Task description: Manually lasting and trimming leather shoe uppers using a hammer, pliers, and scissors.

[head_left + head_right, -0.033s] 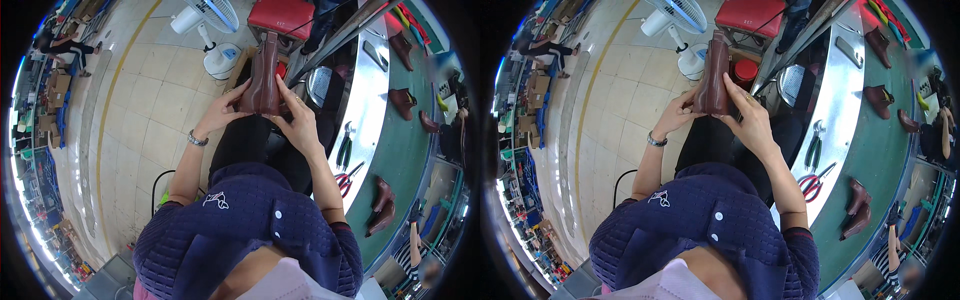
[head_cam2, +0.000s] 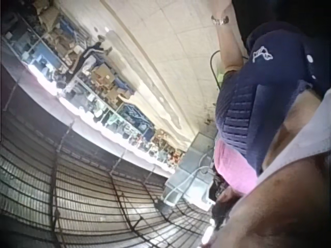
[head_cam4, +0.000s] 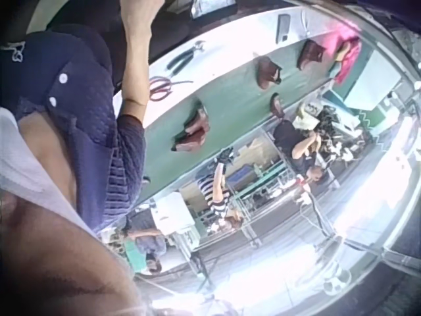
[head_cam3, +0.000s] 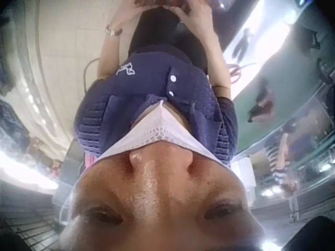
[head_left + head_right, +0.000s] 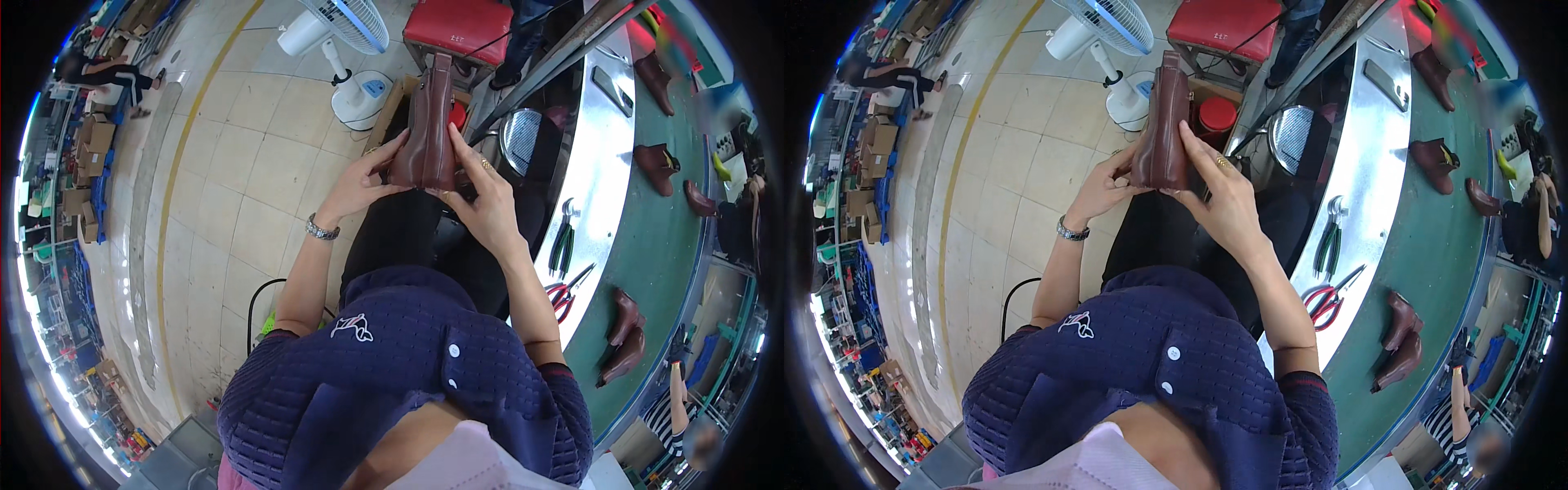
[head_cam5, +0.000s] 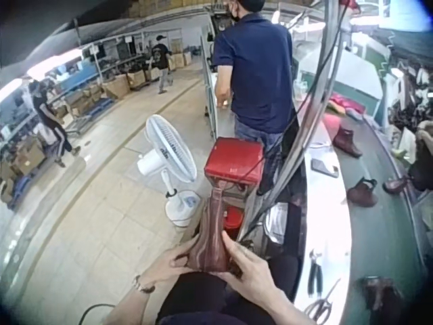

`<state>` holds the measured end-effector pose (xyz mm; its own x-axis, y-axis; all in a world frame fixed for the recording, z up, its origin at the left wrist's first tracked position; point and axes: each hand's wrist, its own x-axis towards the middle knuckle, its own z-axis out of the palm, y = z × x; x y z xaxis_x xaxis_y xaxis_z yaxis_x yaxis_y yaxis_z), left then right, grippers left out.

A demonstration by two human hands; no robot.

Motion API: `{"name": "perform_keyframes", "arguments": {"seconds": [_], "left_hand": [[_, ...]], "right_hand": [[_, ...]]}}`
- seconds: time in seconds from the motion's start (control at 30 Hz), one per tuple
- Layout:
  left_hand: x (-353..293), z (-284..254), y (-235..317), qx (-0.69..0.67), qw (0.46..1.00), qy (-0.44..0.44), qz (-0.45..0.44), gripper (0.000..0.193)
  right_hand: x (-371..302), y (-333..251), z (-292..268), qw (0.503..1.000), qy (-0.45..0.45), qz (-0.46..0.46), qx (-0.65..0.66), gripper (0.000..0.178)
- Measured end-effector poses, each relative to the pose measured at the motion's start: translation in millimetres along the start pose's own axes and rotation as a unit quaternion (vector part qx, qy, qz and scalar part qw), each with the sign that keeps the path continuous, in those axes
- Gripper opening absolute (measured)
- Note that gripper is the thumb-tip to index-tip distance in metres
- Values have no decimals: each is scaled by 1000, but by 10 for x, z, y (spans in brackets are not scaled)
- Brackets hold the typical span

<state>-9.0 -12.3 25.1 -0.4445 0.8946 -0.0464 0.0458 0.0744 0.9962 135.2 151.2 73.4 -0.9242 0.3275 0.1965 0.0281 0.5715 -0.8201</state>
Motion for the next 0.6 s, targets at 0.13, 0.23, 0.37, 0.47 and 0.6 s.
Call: {"name": "perform_keyframes", "arguments": {"seconds": [0.13, 0.23, 0.37, 0.47, 0.6], "left_hand": [[40, 33, -21, 55, 999, 0, 2, 90], [46, 100, -224, 21, 996, 33, 78, 103], [121, 145, -350, 81, 991, -2, 108, 103], [97, 344, -93, -62, 993, -98, -10, 95], [17, 486, -47, 28, 993, -82, -86, 85]], "right_hand": [[-15, -53, 49, 1000, 17, -15, -1, 74], [-28, -167, 81, 999, 21, -34, -30, 74], [-179, 36, 184, 997, 69, 7, 38, 67], [-306, 63, 31, 976, 153, 62, 139, 58], [-309, 193, -55, 969, 180, 138, 98, 41]]}}
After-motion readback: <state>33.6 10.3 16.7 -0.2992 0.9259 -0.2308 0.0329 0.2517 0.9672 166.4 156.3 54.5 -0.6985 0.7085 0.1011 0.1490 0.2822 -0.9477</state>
